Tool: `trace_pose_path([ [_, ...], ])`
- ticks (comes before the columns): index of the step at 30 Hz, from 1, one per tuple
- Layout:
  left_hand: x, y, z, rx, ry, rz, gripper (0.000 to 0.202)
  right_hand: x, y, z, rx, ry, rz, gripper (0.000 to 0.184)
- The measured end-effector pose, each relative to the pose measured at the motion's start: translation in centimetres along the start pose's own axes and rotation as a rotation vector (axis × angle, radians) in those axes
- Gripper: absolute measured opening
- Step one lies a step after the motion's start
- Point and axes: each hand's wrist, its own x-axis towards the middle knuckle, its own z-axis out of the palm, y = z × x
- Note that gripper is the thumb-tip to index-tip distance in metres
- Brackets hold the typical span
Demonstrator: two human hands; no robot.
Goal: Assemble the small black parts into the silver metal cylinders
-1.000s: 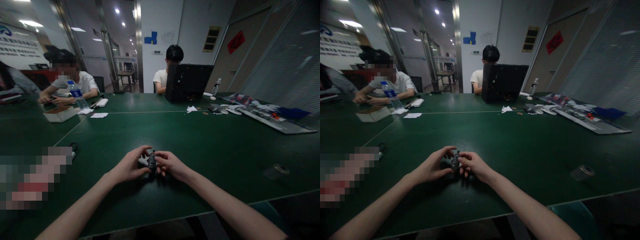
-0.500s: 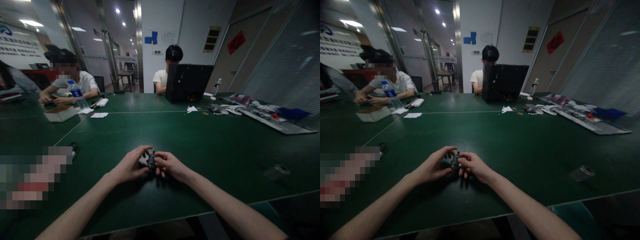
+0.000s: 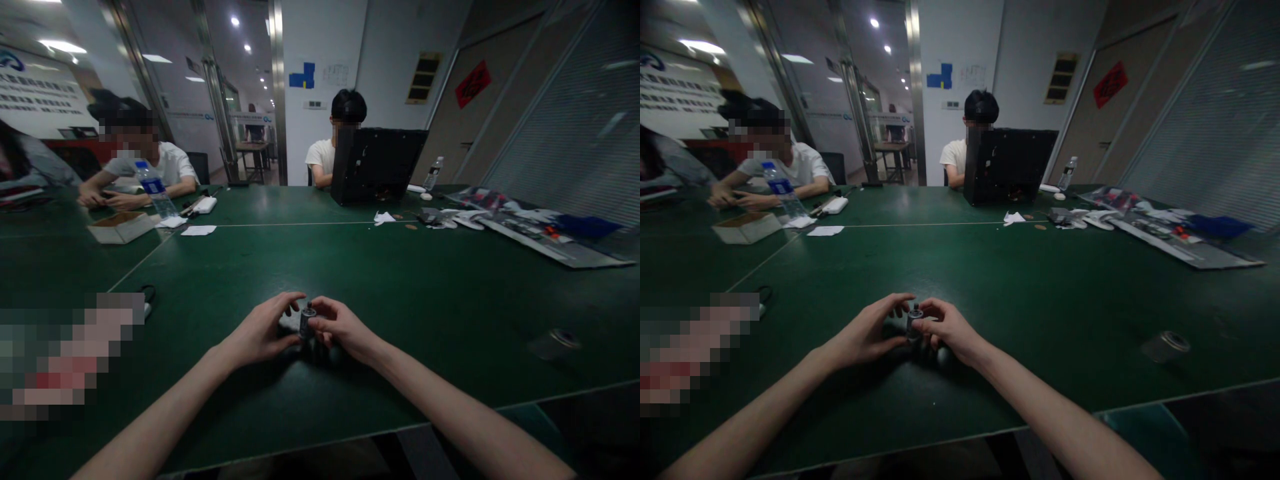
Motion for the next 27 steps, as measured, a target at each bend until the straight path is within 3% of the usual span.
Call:
trace_pose_path([
  [17,-0.07,-0.09,0.02,-0.001,-0.017,-0.010,0.063,0.12,0.01,-0.04,-0.130,0.050,-0.059,0.038],
  [21,-0.05,-0.22,0.06,-0.008,-0.024,-0.018,0.062,0.06,0.03,-0.08,-0.310,0.078,-0.126,0.038],
  [27,0.02,-0.16,0.13,-0.005,-0.014,-0.007,0.060,-0.12,0.10,0.05,-0.699,0.162,-0.363,0.030],
])
